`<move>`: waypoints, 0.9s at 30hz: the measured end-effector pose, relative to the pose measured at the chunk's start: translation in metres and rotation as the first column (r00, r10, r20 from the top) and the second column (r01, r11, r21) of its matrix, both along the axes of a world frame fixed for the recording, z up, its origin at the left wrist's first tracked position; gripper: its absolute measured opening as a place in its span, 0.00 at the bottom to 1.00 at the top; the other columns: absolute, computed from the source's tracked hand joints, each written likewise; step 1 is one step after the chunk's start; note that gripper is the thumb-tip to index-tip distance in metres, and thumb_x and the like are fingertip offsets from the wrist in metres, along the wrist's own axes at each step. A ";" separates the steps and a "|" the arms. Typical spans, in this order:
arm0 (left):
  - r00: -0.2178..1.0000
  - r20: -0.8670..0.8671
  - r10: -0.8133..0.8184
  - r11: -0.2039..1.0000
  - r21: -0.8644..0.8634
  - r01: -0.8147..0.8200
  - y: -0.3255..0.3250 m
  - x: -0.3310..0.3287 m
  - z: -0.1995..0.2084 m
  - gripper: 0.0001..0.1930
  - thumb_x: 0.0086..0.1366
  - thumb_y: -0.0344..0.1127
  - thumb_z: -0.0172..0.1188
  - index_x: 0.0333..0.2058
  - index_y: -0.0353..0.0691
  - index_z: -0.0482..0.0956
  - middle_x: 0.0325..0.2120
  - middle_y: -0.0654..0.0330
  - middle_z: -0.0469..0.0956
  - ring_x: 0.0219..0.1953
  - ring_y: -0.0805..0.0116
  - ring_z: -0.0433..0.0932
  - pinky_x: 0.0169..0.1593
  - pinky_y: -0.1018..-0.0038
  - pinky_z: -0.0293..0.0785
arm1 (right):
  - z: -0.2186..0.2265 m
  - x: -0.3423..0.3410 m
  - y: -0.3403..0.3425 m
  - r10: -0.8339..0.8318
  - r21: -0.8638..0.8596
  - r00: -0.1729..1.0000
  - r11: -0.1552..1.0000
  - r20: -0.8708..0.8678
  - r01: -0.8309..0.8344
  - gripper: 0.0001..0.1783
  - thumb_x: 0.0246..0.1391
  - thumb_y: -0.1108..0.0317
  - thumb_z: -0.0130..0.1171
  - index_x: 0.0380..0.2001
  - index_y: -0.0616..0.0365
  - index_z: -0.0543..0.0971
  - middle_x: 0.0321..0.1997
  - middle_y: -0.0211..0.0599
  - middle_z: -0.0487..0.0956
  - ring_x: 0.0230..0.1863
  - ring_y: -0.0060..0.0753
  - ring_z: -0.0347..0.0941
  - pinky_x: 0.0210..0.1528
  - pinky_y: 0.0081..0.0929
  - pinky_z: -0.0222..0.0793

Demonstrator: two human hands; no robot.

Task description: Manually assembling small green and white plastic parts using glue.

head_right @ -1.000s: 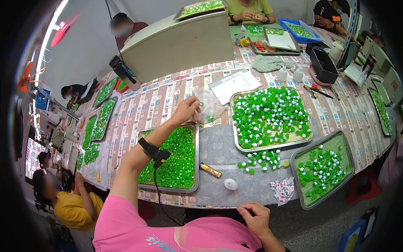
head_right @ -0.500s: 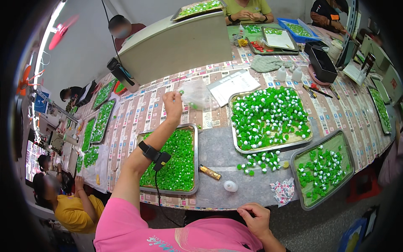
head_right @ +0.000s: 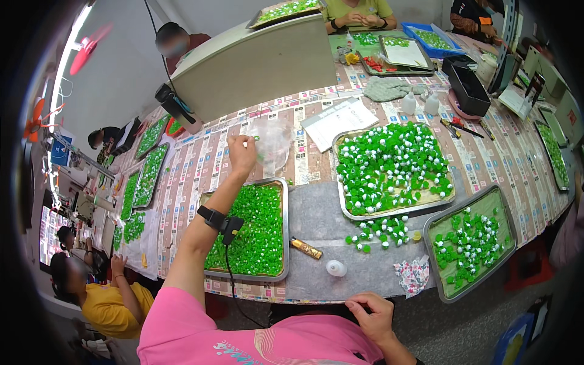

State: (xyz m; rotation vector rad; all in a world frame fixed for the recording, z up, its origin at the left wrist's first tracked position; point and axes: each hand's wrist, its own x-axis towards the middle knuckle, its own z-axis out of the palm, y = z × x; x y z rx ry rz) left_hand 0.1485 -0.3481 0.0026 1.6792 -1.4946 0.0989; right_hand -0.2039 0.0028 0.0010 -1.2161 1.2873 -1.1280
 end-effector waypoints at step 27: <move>0.093 -0.987 -0.128 0.394 0.035 0.918 0.072 -0.026 0.054 0.09 0.66 0.38 0.53 0.39 0.39 0.73 0.36 0.63 0.76 0.41 0.72 0.77 0.47 0.69 0.76 | 0.052 0.006 -0.126 0.168 -0.070 0.986 0.983 0.001 -0.168 0.21 0.51 0.70 0.62 0.48 0.63 0.72 0.44 0.38 0.75 0.42 0.25 0.72 0.39 0.21 0.71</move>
